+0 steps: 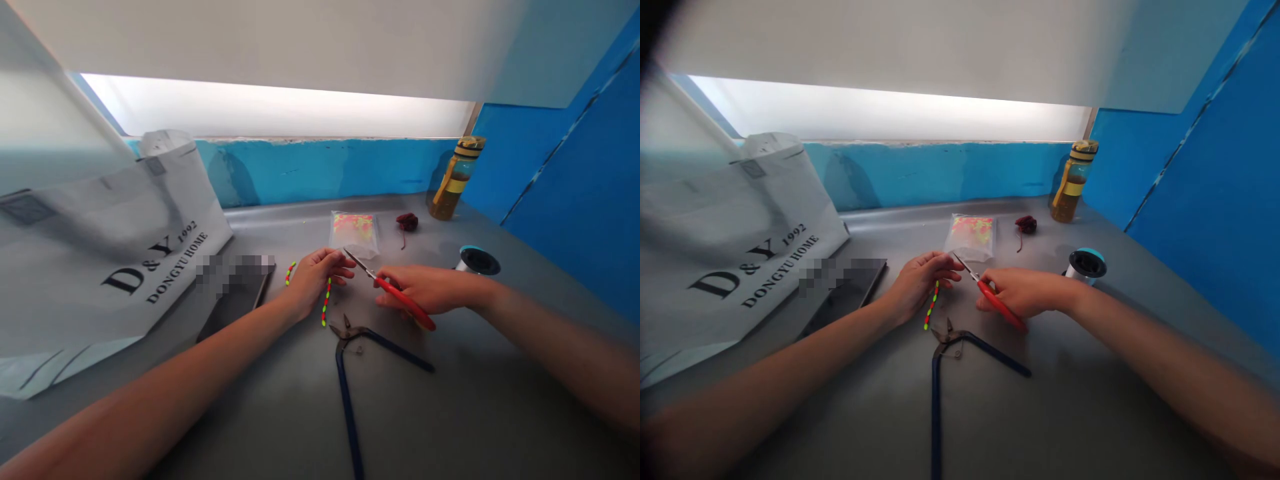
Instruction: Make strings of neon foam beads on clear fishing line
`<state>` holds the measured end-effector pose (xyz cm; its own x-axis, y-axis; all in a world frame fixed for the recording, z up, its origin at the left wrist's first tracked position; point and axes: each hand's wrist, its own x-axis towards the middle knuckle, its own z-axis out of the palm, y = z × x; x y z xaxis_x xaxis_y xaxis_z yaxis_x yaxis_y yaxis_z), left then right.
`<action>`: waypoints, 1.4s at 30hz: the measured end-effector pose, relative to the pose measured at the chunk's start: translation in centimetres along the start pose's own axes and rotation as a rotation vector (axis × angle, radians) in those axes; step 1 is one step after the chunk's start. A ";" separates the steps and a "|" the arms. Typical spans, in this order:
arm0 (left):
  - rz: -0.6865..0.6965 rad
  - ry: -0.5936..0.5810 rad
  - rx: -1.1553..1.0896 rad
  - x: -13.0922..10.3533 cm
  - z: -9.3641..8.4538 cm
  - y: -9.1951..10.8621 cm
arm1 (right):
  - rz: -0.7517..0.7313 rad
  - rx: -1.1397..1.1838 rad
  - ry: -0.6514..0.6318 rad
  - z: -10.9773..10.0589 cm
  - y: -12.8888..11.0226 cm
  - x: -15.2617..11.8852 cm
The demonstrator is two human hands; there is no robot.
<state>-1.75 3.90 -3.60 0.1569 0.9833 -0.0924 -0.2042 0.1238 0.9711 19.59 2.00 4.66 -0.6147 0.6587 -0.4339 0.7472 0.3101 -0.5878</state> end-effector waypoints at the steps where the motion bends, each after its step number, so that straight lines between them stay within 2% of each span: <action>1: -0.002 -0.001 0.008 0.0 0.0 0.0 | -0.009 -0.010 0.001 0.0 0.0 0.0; 18: -0.001 -0.007 0.077 0.0 0.0 0.0 | -0.021 -0.027 -0.010 0.0 0.4 0.1; 34: -0.023 -0.011 0.046 0.1 -0.1 0.1 | -0.025 -0.034 0.009 0.0 0.2 0.1; 42: -0.050 -0.005 -0.078 0.5 -0.2 -0.3 | -0.006 -0.006 0.004 0.1 0.3 0.1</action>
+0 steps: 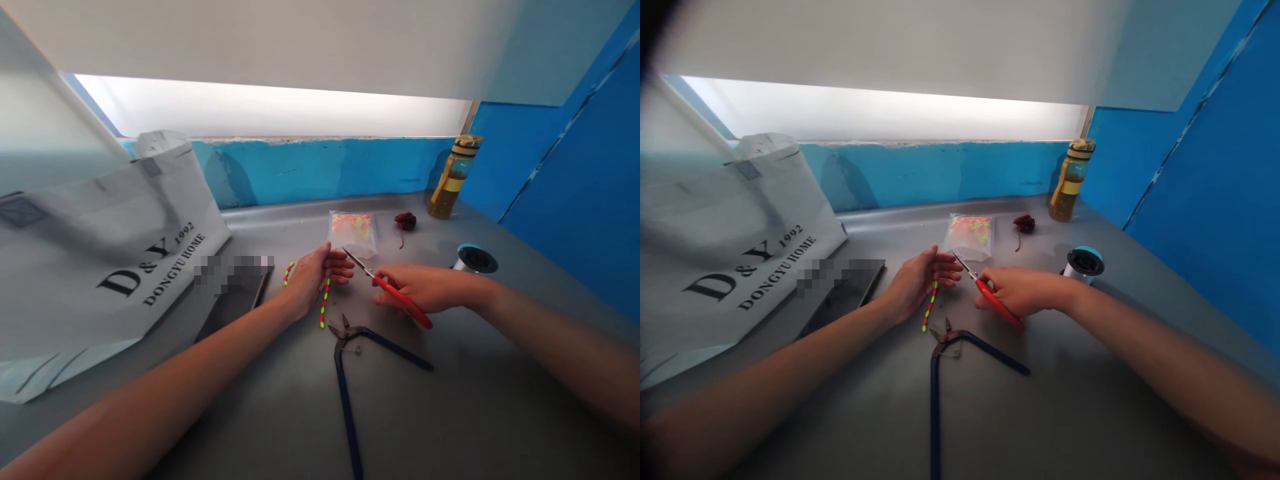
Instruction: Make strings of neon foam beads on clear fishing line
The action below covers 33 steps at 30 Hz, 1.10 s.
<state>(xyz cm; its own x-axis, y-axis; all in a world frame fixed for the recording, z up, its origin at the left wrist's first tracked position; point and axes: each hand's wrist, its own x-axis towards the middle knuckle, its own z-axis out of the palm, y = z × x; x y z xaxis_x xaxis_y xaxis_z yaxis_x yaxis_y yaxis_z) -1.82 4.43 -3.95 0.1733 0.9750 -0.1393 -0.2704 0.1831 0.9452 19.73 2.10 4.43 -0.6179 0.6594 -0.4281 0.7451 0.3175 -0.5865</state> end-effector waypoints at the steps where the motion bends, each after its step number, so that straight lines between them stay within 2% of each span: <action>1: 0.007 -0.007 0.008 0.0 0.0 0.0 | 0.001 -0.003 0.003 0.0 0.0 0.0; 12: 0.061 -0.009 0.161 -0.1 -0.1 -0.1 | -0.023 -0.037 -0.004 0.1 0.1 -0.1; 21: 0.076 -0.005 0.152 -0.1 -0.1 -0.2 | -0.012 -0.038 -0.005 -0.1 0.0 -0.2; 33: 0.090 0.008 0.138 -0.2 -0.1 -0.1 | -0.068 -0.071 -0.009 0.1 0.2 -0.1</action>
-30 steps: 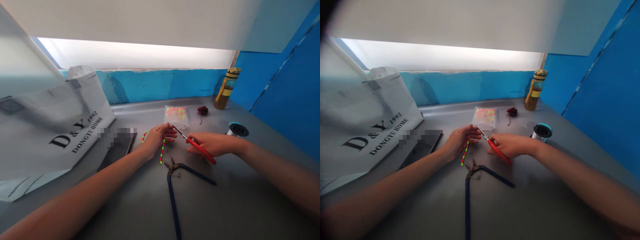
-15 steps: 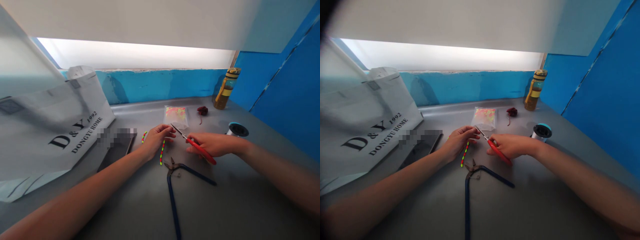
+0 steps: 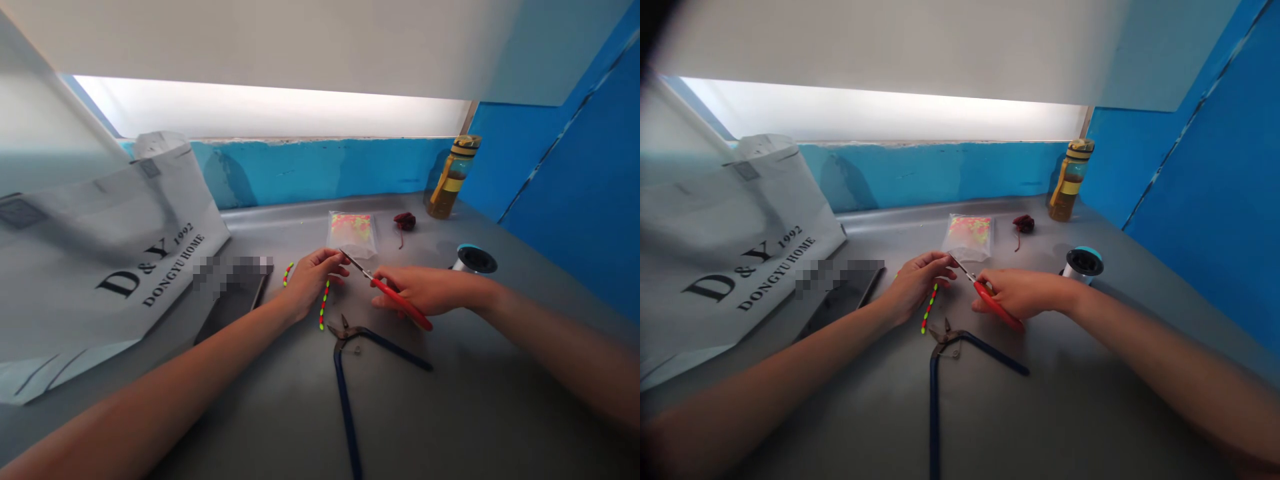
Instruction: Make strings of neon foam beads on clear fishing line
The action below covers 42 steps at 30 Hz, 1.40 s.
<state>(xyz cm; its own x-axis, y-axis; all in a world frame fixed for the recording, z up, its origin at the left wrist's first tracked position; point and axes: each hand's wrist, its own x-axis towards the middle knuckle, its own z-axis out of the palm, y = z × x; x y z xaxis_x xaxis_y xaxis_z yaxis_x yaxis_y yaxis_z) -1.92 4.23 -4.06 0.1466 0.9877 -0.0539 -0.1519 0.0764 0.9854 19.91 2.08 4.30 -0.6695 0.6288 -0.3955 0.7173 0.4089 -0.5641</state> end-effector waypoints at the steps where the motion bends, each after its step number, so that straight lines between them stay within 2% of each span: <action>1: 0.001 0.000 -0.003 0.0 0.0 0.0 | 0.004 0.002 -0.003 0.0 0.0 0.0; 11: -0.001 0.002 -0.023 -0.2 0.2 0.1 | 0.029 -0.020 0.010 0.0 -0.4 -0.1; 19: -0.011 0.037 -0.069 -0.2 0.2 0.1 | -0.003 -0.132 0.115 0.7 1.3 0.6; 28: -0.012 0.023 -0.085 -0.1 0.1 0.2 | 0.086 -0.028 0.155 0.6 0.3 0.4; 33: -0.007 0.013 -0.102 0.0 0.0 -0.1 | 0.051 -0.045 0.165 0.6 0.4 0.5; 35: -0.006 0.011 -0.104 0.1 -0.1 -0.1 | 0.036 0.008 0.158 0.6 0.4 0.4; 42: -0.016 0.016 -0.098 0.2 -0.1 -0.3 | 0.080 0.421 -0.023 0.2 0.1 0.1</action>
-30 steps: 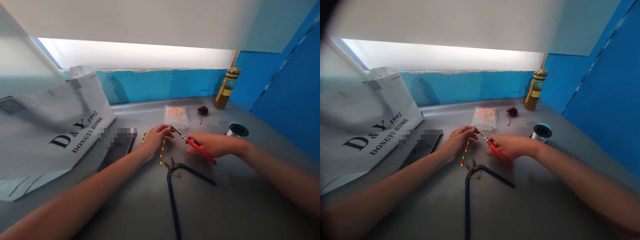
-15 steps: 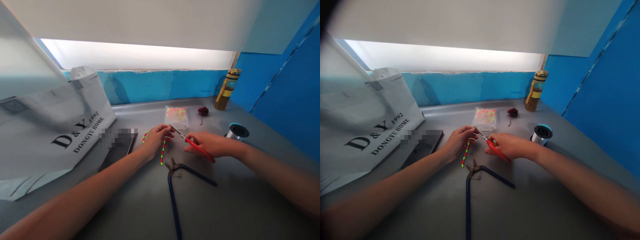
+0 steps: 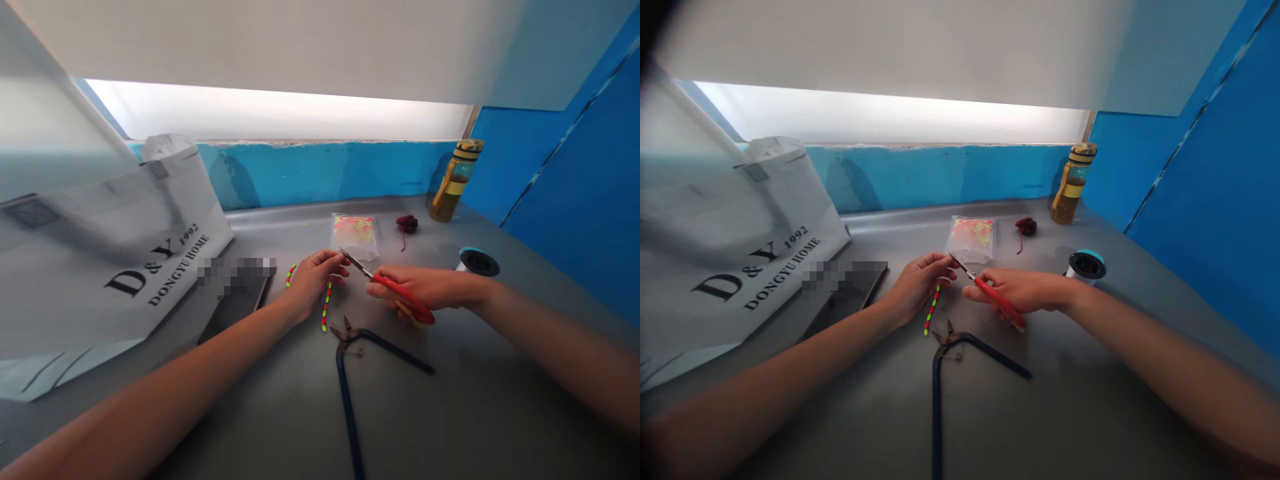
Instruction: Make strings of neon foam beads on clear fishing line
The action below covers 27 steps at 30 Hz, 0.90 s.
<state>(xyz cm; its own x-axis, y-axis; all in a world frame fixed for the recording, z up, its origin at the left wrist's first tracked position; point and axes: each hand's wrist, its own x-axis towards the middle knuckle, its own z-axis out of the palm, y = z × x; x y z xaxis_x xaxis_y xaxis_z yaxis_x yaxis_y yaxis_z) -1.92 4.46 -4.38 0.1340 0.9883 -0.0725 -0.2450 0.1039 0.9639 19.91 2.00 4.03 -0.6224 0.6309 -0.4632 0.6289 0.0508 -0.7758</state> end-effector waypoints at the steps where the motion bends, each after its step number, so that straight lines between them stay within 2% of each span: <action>1: 0.000 -0.001 0.003 0.0 0.0 0.0 | -0.006 0.026 -0.006 0.0 -0.1 -0.1; 6: 0.007 -0.007 0.019 0.0 -0.1 0.1 | -0.031 0.060 -0.002 0.1 -0.3 -0.1; 15: 0.008 -0.008 0.032 0.0 0.0 0.1 | -0.018 -0.049 0.119 0.8 -0.4 0.4; 27: 0.015 -0.002 0.053 0.0 0.0 0.2 | -0.084 -0.118 0.161 1.1 -0.4 0.6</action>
<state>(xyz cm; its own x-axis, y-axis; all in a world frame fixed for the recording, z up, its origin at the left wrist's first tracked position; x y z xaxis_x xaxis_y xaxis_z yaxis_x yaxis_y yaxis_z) -1.94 4.49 -4.21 0.1324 0.9895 -0.0574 -0.1959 0.0829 0.9771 18.74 1.52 3.61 -0.5985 0.7358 -0.3168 0.6339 0.1933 -0.7488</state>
